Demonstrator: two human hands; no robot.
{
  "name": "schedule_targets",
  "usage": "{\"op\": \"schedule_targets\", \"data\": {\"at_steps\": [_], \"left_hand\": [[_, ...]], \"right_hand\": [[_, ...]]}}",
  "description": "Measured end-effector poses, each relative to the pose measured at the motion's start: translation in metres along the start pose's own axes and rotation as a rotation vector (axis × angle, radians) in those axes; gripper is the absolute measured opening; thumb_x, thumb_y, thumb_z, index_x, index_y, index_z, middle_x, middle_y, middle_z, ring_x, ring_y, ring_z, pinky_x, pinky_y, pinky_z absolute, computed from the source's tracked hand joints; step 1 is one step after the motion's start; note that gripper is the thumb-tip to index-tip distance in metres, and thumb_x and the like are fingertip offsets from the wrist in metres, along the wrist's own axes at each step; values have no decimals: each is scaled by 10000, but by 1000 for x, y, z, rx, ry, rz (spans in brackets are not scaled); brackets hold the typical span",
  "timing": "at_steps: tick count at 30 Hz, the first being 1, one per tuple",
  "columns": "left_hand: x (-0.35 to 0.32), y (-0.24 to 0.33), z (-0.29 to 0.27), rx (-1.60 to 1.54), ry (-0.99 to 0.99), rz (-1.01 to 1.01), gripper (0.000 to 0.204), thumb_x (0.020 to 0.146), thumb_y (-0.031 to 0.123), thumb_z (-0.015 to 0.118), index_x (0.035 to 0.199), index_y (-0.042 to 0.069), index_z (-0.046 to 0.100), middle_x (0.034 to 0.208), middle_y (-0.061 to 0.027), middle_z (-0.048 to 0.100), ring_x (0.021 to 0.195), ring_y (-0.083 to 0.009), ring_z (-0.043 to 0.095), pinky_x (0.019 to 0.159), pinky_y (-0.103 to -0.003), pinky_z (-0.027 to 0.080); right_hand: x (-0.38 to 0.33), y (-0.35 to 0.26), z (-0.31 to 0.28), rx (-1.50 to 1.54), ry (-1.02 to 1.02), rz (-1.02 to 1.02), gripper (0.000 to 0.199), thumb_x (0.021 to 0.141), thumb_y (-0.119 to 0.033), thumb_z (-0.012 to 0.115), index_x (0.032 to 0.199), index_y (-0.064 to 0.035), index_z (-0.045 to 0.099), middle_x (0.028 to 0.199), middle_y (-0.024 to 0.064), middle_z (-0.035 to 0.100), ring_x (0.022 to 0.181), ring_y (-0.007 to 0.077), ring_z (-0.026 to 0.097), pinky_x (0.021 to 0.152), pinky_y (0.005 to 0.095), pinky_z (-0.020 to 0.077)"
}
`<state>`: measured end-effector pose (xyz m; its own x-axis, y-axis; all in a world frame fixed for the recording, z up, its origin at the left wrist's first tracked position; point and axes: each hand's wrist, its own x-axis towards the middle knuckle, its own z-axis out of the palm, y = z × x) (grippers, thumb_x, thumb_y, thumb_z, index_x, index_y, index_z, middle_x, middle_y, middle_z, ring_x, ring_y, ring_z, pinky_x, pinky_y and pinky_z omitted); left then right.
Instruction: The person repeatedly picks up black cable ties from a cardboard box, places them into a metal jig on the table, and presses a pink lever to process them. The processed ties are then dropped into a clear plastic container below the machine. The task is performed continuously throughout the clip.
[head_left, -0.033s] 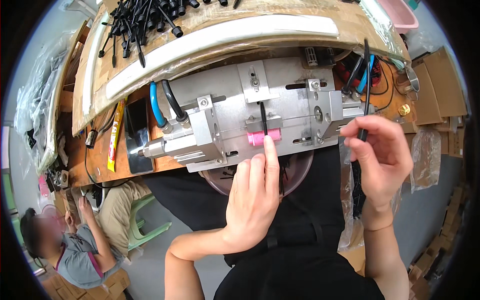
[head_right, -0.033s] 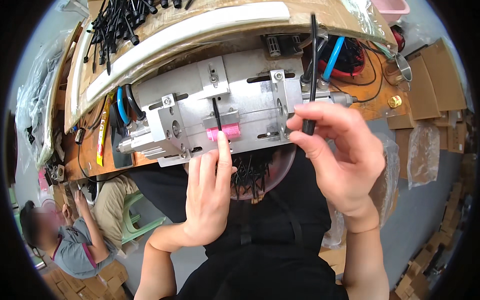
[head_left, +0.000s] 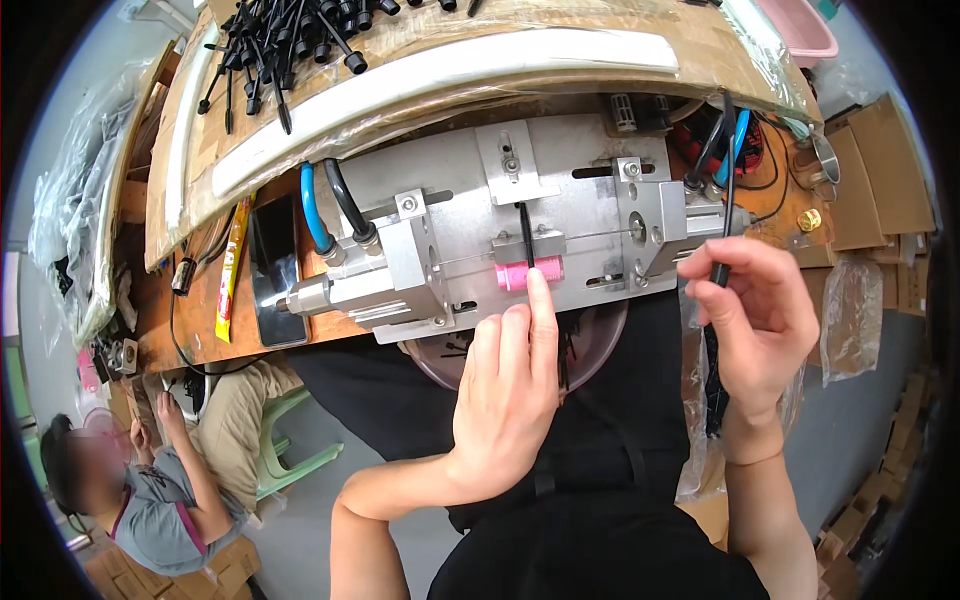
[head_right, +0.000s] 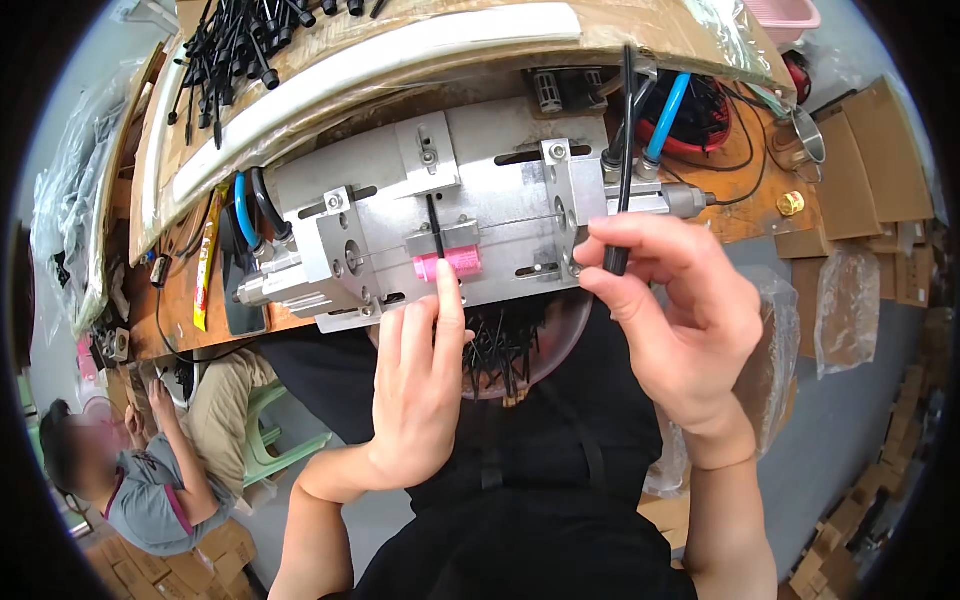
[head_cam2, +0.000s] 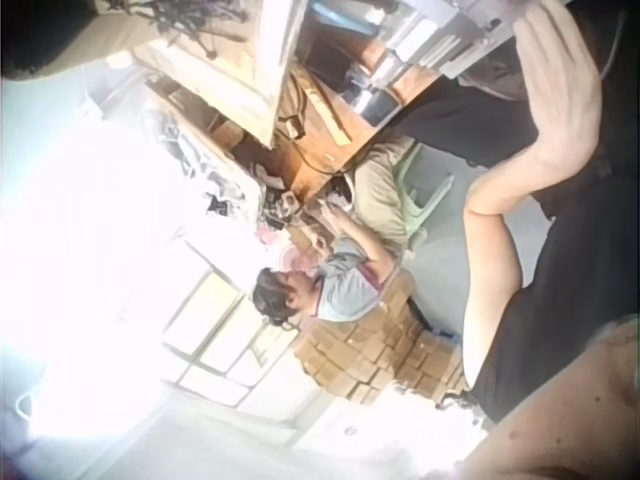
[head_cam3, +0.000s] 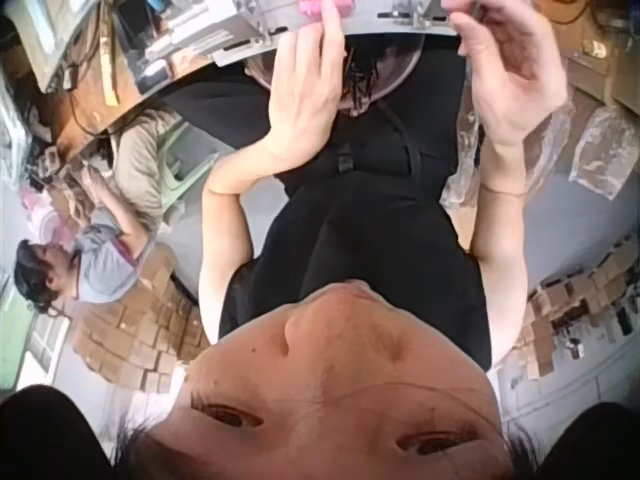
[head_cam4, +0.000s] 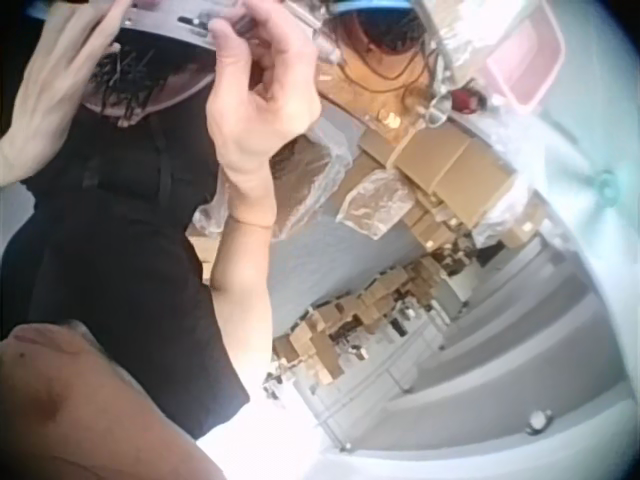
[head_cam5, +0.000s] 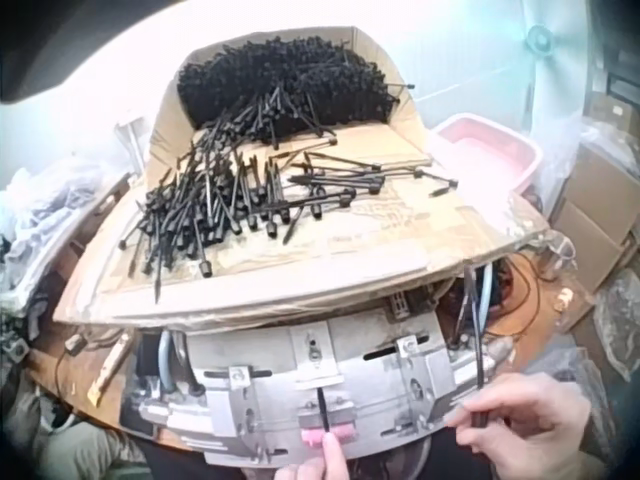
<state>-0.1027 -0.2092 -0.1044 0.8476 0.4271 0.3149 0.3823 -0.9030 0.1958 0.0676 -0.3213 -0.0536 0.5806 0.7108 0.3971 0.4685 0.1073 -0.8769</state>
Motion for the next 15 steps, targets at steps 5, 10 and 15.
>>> {"op": "schedule_targets", "data": {"at_steps": [5, 10, 15], "left_hand": [[2, 1, 0, -1, -6, -18, 693, 739, -47, 596, 1402, -111, 406, 967, -107, 506, 842, -229, 513, 785, -324, 488], [4, 0, -2, -94, -50, -36, 729, 732, -46, 600, 1420, -117, 371, 1006, -122, 500, 885, -254, 509, 808, -343, 486], [1, 0, -16, -160, -31, -80, 723, 774, 16, 670, 1430, -79, 382, 1090, -143, 512, 959, -285, 520, 833, -360, 481]], "right_hand": [[-9, 6, 9, -36, -5, -31, 257, 780, 131, 708, 1018, 46, 664, 888, 113, 694, 789, 158, 648, 633, 248, 499], [-20, 7, 28, -188, -78, -50, 534, 763, 144, 722, 1273, 52, 593, 860, 105, 689, 792, 148, 688, 678, 271, 561], [-31, 29, 49, -311, -150, -193, 653, 708, 75, 766, 1325, 57, 555, 818, 125, 655, 677, 227, 644, 627, 321, 536]]}}
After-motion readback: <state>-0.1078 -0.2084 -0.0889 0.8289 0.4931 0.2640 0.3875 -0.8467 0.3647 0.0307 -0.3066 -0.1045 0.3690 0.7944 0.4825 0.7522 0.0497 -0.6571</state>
